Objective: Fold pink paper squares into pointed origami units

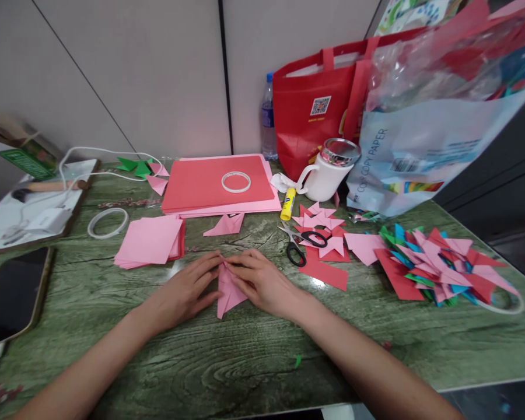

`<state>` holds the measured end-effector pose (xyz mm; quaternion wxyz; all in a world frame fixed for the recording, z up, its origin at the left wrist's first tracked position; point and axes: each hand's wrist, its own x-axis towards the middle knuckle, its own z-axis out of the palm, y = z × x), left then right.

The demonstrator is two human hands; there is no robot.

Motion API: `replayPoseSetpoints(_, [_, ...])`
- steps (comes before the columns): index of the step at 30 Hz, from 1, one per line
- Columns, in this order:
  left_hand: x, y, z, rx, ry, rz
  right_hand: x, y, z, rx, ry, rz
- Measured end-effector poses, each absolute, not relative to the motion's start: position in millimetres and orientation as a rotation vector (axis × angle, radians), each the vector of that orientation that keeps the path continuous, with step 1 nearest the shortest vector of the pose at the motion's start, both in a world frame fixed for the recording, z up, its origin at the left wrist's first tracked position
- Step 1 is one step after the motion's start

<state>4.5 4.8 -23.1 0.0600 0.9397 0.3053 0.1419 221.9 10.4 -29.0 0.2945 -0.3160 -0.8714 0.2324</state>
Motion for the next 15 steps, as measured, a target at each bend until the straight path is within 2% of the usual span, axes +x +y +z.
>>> replayPoseSetpoints(7, [5.7, 4.1, -20.8, 2.834, 0.937, 0.406, 227.9, 13.4, -23.4, -0.806, -2.331, 0.802])
replayPoseSetpoints(15, [4.8, 5.7, -22.9, 2.855, 0.920, 0.357, 228.4, 13.9, -25.7, -0.793, -2.333, 0.773])
